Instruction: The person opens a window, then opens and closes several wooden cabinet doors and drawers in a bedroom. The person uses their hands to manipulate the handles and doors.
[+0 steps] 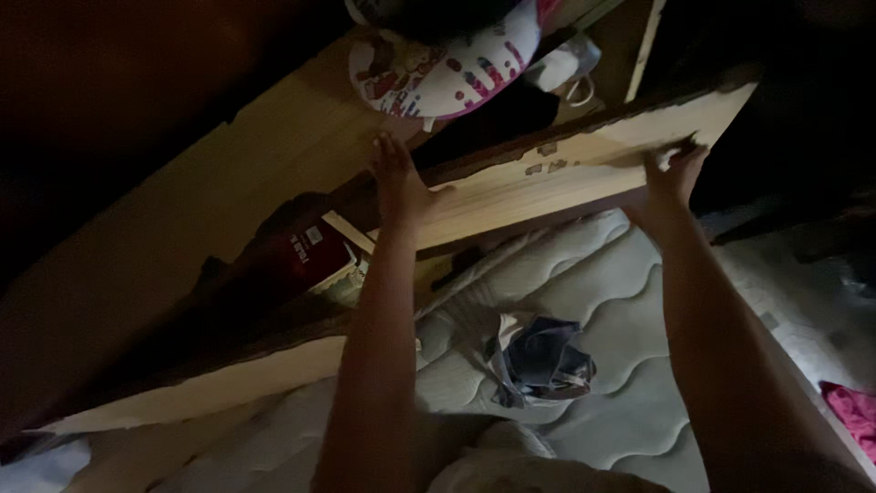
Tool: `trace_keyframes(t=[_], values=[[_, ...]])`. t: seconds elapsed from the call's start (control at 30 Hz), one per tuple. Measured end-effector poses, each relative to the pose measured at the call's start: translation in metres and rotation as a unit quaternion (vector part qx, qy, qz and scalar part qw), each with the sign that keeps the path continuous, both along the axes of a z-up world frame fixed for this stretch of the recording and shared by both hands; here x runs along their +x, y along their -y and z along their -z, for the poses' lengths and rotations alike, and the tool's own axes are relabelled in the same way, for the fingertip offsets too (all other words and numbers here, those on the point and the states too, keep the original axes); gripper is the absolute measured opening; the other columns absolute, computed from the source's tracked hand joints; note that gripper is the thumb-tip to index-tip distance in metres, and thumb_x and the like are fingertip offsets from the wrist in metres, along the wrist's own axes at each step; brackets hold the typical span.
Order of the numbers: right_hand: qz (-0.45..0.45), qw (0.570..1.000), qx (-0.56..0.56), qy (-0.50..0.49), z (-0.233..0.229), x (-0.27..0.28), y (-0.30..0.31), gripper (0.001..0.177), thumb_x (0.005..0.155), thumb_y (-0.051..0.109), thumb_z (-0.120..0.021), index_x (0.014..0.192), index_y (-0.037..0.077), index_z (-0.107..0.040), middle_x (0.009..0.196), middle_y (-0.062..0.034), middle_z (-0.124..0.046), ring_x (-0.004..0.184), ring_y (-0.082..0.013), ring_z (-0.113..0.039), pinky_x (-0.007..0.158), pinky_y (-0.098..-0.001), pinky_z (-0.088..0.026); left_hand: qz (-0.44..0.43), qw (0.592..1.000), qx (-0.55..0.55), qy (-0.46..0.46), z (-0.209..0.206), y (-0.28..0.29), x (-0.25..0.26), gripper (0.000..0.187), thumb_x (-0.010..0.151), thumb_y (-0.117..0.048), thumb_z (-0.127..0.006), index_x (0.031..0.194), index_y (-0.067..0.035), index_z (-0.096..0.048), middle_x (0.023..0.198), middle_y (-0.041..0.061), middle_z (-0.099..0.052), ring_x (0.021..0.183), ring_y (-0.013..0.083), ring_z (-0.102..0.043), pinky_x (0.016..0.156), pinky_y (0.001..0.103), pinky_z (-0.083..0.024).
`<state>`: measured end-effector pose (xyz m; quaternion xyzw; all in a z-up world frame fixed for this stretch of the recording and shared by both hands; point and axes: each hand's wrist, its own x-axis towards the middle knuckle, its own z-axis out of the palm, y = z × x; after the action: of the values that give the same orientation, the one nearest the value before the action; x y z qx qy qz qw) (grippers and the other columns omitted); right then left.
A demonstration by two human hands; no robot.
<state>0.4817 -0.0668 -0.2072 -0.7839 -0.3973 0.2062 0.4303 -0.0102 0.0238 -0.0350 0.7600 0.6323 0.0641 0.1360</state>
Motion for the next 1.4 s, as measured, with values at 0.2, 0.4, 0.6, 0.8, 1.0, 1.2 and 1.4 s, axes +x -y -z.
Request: trace_keyframes(t=[0.2, 0.4, 0.6, 0.8, 1.0, 1.2, 1.4], values=[[-0.007, 0.985, 0.167, -0.031, -0.027, -0.014, 0.077, 0.081, 0.09, 0.007, -0.073, 0.153, -0.005, -0.023, 0.153, -0.0242, -0.04, 0.143, -0.033, -0.044, 0.12, -0.0454, -0.035, 0.063, 0.996, 0.003, 0.061, 0.003, 0.033, -0.004, 0.13, 0.078, -0.061, -0.082, 0.164, -0.004, -0.002, 0.171, 0.023, -0.001, 0.158, 0.0402, -0.002, 0.124, 0.066, -0.007], [0.107, 0.978, 0.081, 0.159, -0.032, -0.053, 0.15, 0.061, 0.091, 0.0, -0.07, 0.141, -0.005, -0.034, 0.14, -0.0247, -0.044, 0.131, -0.0375, -0.048, 0.116, -0.0502, -0.041, 0.124, 0.988, 0.047, 0.076, -0.01, 0.106, 0.03, 0.122, 0.08, -0.055, -0.083, 0.163, -0.019, -0.001, 0.171, 0.019, 0.002, 0.158, 0.0404, 0.0, 0.118, 0.076, -0.007], [0.09, 0.957, 0.147, 0.232, -0.033, -0.091, 0.222, 0.093, 0.086, -0.005, -0.069, 0.15, -0.021, -0.003, 0.152, -0.0334, -0.032, 0.135, -0.0435, -0.041, 0.113, -0.0561, -0.035, 0.181, 0.974, 0.072, 0.116, -0.037, 0.168, 0.059, 0.115, 0.085, -0.056, -0.08, 0.165, -0.027, -0.002, 0.172, 0.014, -0.003, 0.159, 0.0401, -0.005, 0.113, 0.084, -0.009], [0.082, 0.992, 0.089, 0.018, -0.04, -0.128, 0.279, 0.081, 0.084, 0.001, -0.068, 0.155, 0.001, -0.027, 0.141, -0.0214, -0.041, 0.118, -0.0358, -0.049, 0.099, -0.0478, -0.047, 0.243, 0.956, 0.106, 0.125, -0.067, 0.228, 0.103, 0.109, 0.085, -0.061, -0.077, 0.162, -0.023, -0.01, 0.17, 0.017, -0.001, 0.158, 0.0421, -0.005, 0.112, 0.084, -0.01], [0.058, 0.992, 0.092, 0.068, -0.075, -0.171, 0.319, 0.066, 0.099, 0.016, -0.081, 0.145, -0.003, -0.038, 0.126, -0.0213, -0.052, 0.11, -0.0357, -0.053, 0.095, -0.0461, -0.047, 0.276, 0.954, 0.089, 0.068, -0.091, 0.291, 0.139, 0.106, 0.086, -0.067, -0.071, 0.163, -0.021, -0.012, 0.171, 0.015, 0.001, 0.157, 0.0433, -0.001, 0.115, 0.083, -0.009], [-0.047, 0.985, 0.165, 0.02, -0.138, -0.222, 0.374, 0.088, 0.074, 0.012, -0.098, 0.14, -0.005, -0.042, 0.133, -0.0248, -0.053, 0.119, -0.0359, -0.052, 0.099, -0.0456, -0.046, 0.295, 0.949, 0.092, 0.058, -0.098, 0.354, 0.166, 0.105, 0.088, -0.071, -0.068, 0.163, -0.024, -0.011, 0.172, 0.009, -0.002, 0.159, 0.0408, -0.002, 0.114, 0.083, -0.011], [-0.21, 0.913, 0.348, -0.028, -0.155, -0.257, 0.411, 0.076, 0.09, -0.006, -0.078, 0.154, -0.005, -0.037, 0.149, -0.0194, -0.054, 0.137, -0.028, -0.054, 0.114, -0.0407, -0.047, 0.283, 0.954, 0.074, 0.068, -0.098, 0.41, 0.177, 0.097, 0.088, -0.075, -0.068, 0.162, -0.041, -0.015, 0.174, 0.004, -0.007, 0.159, 0.0402, -0.007, 0.113, 0.085, -0.012]])
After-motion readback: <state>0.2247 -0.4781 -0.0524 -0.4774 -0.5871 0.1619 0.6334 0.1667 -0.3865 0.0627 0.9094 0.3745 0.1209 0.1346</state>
